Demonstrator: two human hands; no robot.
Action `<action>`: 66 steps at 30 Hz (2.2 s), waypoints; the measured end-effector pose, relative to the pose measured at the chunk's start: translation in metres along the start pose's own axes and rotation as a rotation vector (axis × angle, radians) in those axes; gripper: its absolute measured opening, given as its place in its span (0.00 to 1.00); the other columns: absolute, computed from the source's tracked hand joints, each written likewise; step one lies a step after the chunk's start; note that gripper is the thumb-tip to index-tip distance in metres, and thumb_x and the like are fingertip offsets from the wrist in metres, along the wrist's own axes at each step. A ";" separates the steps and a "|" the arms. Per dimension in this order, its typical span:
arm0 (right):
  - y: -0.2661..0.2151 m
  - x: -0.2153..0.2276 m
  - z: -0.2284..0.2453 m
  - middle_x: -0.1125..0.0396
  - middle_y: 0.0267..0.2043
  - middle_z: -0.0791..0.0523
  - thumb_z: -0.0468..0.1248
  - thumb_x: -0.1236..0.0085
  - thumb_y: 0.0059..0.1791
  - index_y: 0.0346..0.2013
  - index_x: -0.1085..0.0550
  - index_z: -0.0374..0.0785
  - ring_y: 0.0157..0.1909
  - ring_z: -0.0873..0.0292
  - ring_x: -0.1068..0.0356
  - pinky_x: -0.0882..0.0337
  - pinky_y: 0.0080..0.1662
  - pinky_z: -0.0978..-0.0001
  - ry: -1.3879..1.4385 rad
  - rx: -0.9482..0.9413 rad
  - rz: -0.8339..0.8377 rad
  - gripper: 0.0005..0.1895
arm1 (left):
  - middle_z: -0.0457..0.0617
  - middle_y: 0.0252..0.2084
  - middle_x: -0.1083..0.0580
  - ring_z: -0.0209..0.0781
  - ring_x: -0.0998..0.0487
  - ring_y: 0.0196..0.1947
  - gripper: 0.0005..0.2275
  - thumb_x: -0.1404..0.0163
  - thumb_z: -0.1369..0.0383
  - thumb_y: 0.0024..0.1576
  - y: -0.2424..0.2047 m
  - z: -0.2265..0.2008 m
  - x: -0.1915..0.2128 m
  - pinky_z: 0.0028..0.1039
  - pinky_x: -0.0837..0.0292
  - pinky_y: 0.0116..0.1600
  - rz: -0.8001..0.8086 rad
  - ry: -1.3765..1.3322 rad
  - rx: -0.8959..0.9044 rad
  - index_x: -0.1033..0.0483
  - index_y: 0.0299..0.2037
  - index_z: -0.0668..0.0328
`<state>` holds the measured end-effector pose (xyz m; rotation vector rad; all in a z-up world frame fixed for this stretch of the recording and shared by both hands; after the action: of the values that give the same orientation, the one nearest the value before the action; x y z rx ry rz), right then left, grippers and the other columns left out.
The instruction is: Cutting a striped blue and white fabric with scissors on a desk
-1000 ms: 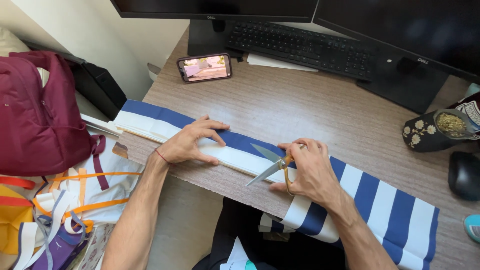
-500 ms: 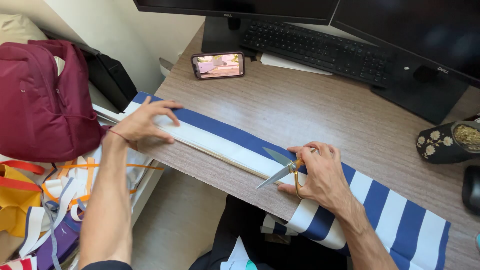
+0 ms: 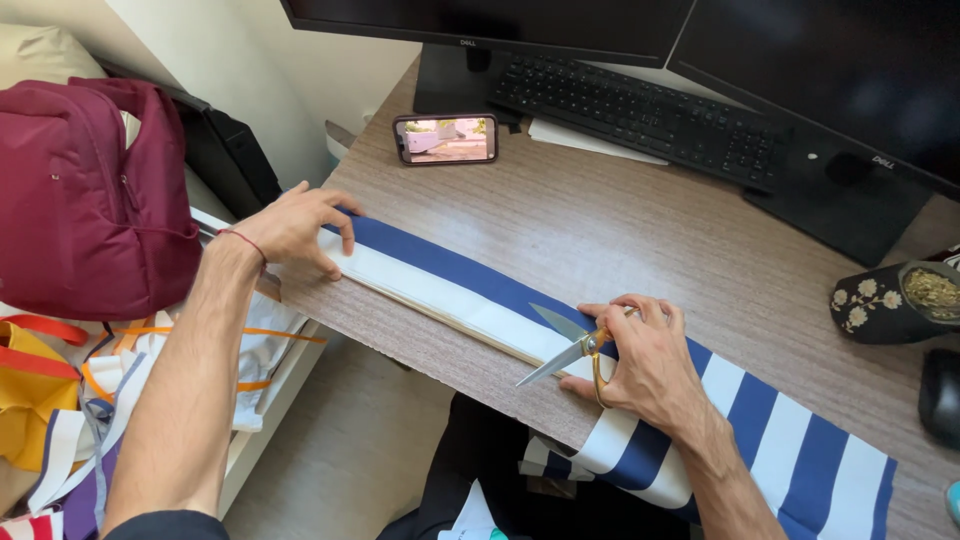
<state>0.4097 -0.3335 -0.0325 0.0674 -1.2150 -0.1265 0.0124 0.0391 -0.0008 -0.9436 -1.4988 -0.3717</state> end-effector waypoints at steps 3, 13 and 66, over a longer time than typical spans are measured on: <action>0.000 -0.001 -0.001 0.21 0.70 0.65 0.67 0.18 0.41 0.46 0.30 0.52 0.75 0.54 0.33 0.44 0.75 0.41 -0.015 0.006 0.001 0.36 | 0.31 0.79 0.24 0.40 0.34 0.87 0.17 0.17 0.54 0.42 -0.003 -0.011 0.002 0.65 0.59 0.92 0.005 0.123 0.011 0.08 0.40 0.34; 0.000 -0.007 -0.010 0.19 0.68 0.62 0.69 0.11 0.33 0.45 0.28 0.49 0.73 0.51 0.31 0.41 0.73 0.45 0.148 0.026 -0.137 0.44 | 0.39 0.82 0.28 0.46 0.34 0.86 0.27 0.18 0.43 0.37 0.000 -0.106 0.007 0.60 0.48 0.89 -0.104 0.145 -0.188 0.14 0.41 0.38; -0.198 -0.024 -0.054 0.17 0.62 0.61 0.58 0.37 0.53 0.58 0.16 0.49 0.68 0.57 0.19 0.26 0.69 0.60 0.349 -0.465 -0.370 0.25 | 0.49 0.70 0.18 0.55 0.22 0.72 0.13 0.47 0.53 0.73 0.065 -0.204 -0.084 0.52 0.30 0.76 -0.359 -0.032 -0.902 0.15 0.59 0.42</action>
<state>0.4394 -0.5274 -0.0975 -0.0908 -0.7911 -0.6898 0.1894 -0.0953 -0.0609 -1.3607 -1.5322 -1.3742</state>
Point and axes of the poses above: each hand's wrist, its own y-axis towards the middle knuckle, its own x-axis out of the back of the hand, z = x × y, the point moved 1 cm from there along y, towards the middle knuckle
